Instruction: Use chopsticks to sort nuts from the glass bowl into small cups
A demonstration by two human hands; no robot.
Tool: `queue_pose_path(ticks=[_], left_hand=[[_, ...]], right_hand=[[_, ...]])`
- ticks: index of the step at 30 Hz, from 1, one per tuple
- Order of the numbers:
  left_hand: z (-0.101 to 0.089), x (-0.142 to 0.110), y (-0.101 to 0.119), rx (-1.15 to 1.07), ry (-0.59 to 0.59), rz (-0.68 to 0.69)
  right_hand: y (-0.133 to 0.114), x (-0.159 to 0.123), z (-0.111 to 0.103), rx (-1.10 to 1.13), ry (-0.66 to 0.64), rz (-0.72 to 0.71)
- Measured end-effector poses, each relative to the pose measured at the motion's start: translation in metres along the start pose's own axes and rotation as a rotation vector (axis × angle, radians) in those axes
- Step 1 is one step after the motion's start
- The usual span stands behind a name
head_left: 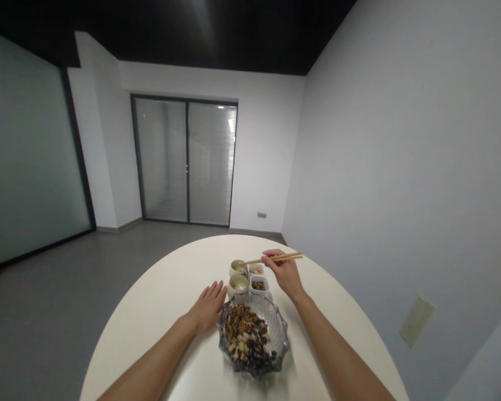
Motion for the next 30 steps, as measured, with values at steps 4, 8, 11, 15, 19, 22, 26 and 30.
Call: queue_pose_path(ticks=[4, 8, 11, 15, 19, 22, 26, 30], left_hand=[[-0.001, 0.000, -0.001, -0.032, -0.002, 0.006], [0.004, 0.003, -0.005, -0.075, 0.023, 0.018], [0.007, 0.005, -0.009, -0.129, 0.068, 0.029], [0.001, 0.004, -0.015, -0.260, 0.113, -0.009], [-0.017, -0.002, -0.014, -0.413, 0.150, -0.002], [-0.027, -0.008, -0.007, -0.486, 0.058, 0.044], [-0.031, -0.015, -0.001, -0.483, -0.053, 0.040], [-0.029, -0.017, 0.002, -0.397, -0.104, 0.048]], right_hand=[[0.006, 0.002, 0.014, -0.076, -0.031, -0.053], [0.015, -0.002, 0.021, -0.105, -0.064, -0.052], [0.020, -0.004, 0.018, -0.115, -0.047, -0.030], [0.018, -0.006, 0.003, -0.101, 0.011, -0.002], [0.009, -0.011, -0.021, -0.047, 0.097, 0.040], [0.001, -0.022, -0.043, 0.017, 0.154, 0.089], [-0.008, -0.043, -0.064, 0.134, 0.030, 0.234], [-0.018, -0.060, -0.074, 0.067, -0.115, 0.364]])
Point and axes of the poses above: each hand's wrist, its own x-axis towards the middle knuckle, its own z-axis out of the palm, y = z × x, the point moved 5 cm from there along x, towards the middle knuckle, and after that the axes turned 13 degrees about x, right-handed, at the moved point
